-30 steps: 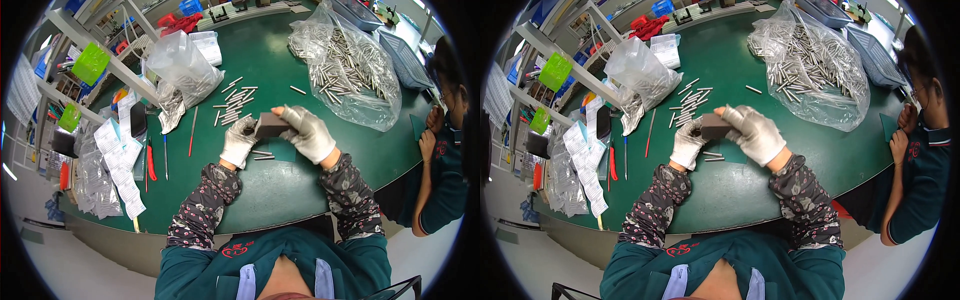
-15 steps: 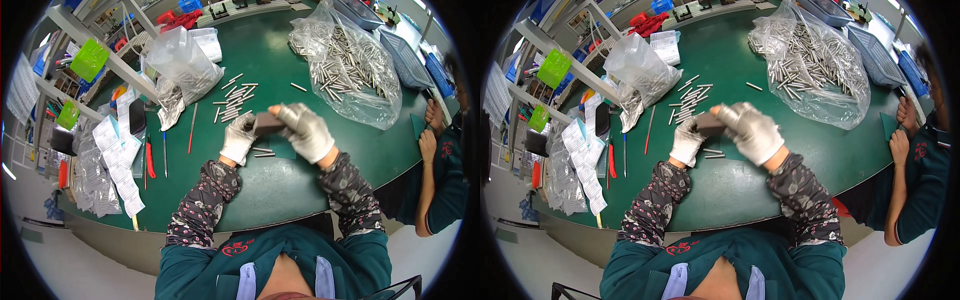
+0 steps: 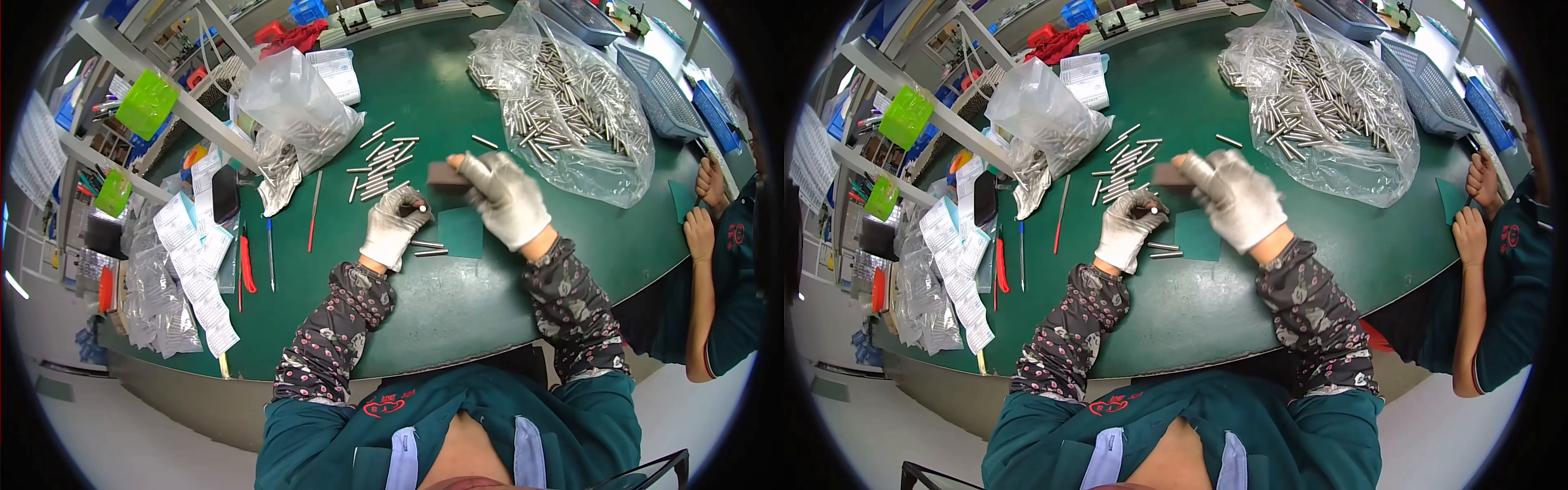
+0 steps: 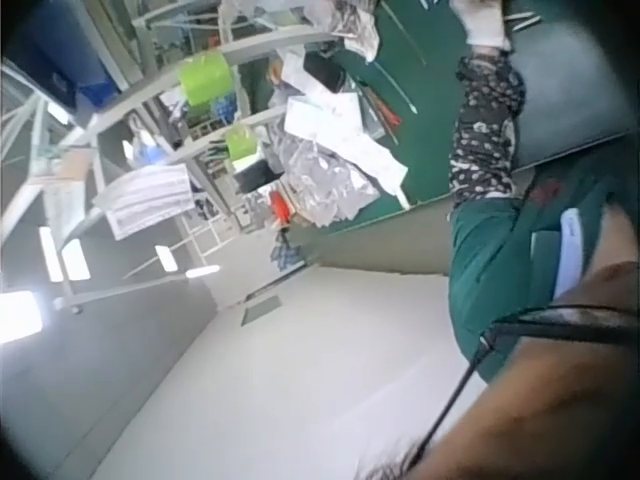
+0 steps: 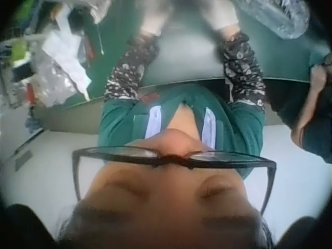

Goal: Inspecting and sorting small cylindrical metal pins at a manufacturing workbench.

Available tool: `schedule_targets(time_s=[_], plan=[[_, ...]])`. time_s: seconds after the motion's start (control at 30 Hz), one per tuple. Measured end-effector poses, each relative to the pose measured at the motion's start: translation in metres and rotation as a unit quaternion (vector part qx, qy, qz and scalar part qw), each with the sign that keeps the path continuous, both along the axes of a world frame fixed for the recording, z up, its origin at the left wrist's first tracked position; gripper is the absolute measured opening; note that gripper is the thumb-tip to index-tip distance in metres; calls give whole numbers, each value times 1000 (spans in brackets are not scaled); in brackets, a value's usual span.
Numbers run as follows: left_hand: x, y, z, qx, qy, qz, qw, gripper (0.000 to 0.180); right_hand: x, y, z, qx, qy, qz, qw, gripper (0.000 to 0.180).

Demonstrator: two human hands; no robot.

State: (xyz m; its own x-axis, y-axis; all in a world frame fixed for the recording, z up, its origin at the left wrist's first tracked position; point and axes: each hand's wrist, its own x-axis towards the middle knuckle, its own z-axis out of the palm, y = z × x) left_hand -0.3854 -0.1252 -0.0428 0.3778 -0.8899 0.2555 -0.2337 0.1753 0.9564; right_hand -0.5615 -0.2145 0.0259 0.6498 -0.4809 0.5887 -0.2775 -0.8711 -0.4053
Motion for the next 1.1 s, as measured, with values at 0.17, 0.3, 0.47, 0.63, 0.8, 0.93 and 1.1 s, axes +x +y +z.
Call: schedule_targets(time_s=[0.17,0.3,0.47,0.63,0.8,0.93,1.1], plan=[[0,0,-7,10,-51,-7,999,17,5,-23,-16,-25,59,-99,993,50],[-2,1,-7,4,-30,-5,1000,18,17,-25,-19,-53,74,-192,977,67],[-4,1,-4,12,-41,19,999,18,2,-22,-9,-77,-1,-277,958,63],[9,1,2,-38,-303,96,948,19,-12,3,13,-71,-131,-208,967,40],[10,10,23,26,-474,206,856,26,-19,14,16,8,-266,-131,955,21],[7,35,36,40,-468,181,864,28,-40,21,15,347,-396,27,850,30],[-17,53,40,80,-426,-11,901,41,-32,8,-11,558,-508,112,647,31]])
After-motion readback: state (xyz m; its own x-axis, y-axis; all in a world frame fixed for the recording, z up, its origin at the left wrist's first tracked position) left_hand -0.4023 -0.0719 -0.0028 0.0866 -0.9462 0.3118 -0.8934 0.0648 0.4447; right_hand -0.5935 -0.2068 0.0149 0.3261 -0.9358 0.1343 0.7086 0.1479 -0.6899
